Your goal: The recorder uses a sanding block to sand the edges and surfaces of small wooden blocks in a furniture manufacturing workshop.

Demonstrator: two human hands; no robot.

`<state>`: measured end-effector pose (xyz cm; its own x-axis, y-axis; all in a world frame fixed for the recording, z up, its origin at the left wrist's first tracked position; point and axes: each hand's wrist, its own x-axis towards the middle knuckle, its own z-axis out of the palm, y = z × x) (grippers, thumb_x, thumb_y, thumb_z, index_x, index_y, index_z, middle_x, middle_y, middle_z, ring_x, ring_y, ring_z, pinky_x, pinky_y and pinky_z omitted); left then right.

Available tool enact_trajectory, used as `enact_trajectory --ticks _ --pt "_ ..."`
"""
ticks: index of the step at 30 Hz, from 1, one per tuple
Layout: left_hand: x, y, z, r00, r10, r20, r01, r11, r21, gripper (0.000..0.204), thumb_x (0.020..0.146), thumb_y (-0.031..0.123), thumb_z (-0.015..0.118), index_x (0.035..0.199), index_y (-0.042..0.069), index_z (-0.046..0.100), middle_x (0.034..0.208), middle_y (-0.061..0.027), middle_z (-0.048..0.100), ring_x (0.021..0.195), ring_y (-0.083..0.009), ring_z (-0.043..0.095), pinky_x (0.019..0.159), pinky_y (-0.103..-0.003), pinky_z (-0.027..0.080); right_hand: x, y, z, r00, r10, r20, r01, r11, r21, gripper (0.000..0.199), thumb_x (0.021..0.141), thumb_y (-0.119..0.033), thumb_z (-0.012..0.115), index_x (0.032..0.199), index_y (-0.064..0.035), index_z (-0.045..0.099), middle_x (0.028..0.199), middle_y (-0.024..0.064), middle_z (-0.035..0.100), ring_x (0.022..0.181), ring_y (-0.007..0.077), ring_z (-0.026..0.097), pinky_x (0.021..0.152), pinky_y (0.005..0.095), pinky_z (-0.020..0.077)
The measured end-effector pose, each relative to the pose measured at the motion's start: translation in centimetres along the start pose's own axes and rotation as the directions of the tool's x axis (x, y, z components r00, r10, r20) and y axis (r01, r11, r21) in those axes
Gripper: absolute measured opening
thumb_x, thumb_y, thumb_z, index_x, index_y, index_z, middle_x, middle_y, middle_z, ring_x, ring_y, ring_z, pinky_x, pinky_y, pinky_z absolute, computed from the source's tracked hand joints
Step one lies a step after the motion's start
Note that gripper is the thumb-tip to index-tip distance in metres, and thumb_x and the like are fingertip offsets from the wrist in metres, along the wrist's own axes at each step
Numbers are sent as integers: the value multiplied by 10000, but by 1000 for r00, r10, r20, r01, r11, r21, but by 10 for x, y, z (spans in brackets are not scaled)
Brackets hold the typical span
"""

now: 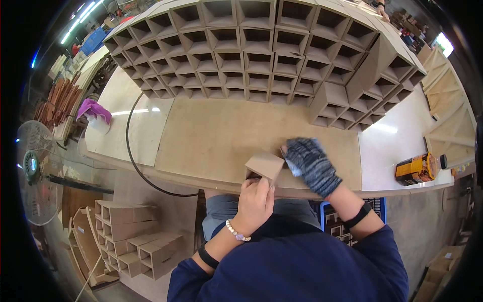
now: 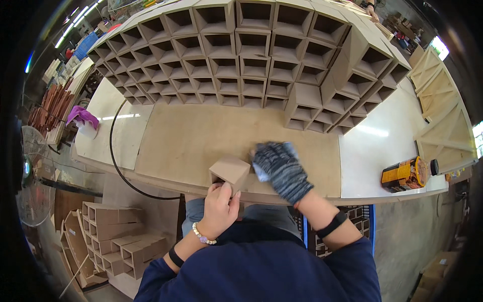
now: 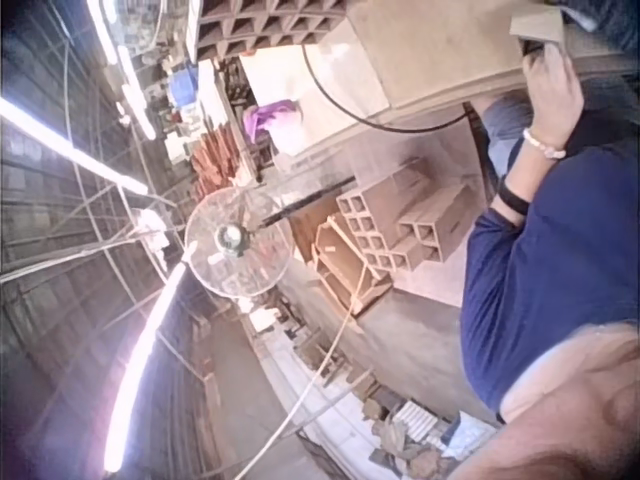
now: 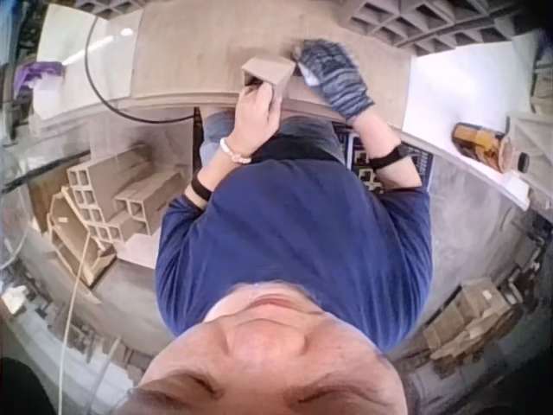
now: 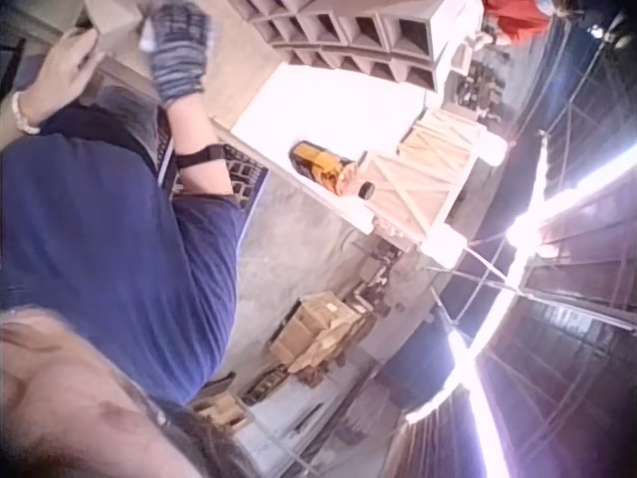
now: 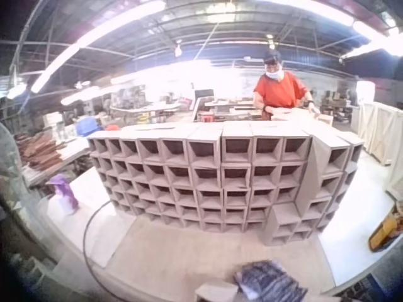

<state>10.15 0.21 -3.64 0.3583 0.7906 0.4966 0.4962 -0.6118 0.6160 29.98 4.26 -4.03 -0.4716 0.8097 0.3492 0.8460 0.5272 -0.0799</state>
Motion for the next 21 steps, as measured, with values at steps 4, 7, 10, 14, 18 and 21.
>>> enact_trajectory --ticks 4,7,10,14,18,21 --pt "-1 -5 1 999 -48 -13 48 999 8 156 727 -4 570 838 -4 460 601 -111 512 620 -304 535 695 -385 415 31 -50 -52 1000 -18 21 13 971 237 395 781 -108 525 1171 -51 488 1100 136 555 1057 298 511 966 447 335" --pt "1 -5 -2 996 23 -88 -24 1000 -14 141 733 3 575 795 0 448 593 -111 507 608 -305 531 691 -384 417 20 -55 -35 976 -165 -141 209 890 405 396 771 -100 525 1164 -57 499 1144 141 534 1068 298 507 982 443 323" --pt "4 -2 -4 993 -116 -2 116 992 -47 156 724 2 581 819 -12 457 596 -112 506 607 -305 529 692 -385 421 24 -11 -9 994 105 34 -106 994 37 378 806 -144 484 1175 -67 503 1162 148 529 1067 298 507 969 418 341" --pt "1 -1 -2 993 -116 -21 116 993 -21 160 725 -4 579 839 -14 467 590 -113 499 600 -304 523 691 -382 424 14 -20 -6 978 107 -177 -113 993 -26 325 787 -209 493 1065 -49 546 1062 143 571 1012 272 523 904 406 384" --pt "4 -3 -4 998 -33 -56 29 997 -67 155 732 -6 579 843 -5 470 573 -112 491 574 -306 512 685 -379 426 22 -51 -35 990 -89 -112 120 940 319 386 760 -172 547 1125 -52 508 1117 172 534 1045 296 510 938 434 354" --pt "2 1 -3 999 -50 1 50 998 -42 145 728 -7 582 799 5 456 589 -112 498 590 -306 512 673 -371 425 5 -5 12 986 162 33 -163 986 33 420 762 -117 543 1174 -57 489 1168 180 511 1072 321 494 974 425 328"
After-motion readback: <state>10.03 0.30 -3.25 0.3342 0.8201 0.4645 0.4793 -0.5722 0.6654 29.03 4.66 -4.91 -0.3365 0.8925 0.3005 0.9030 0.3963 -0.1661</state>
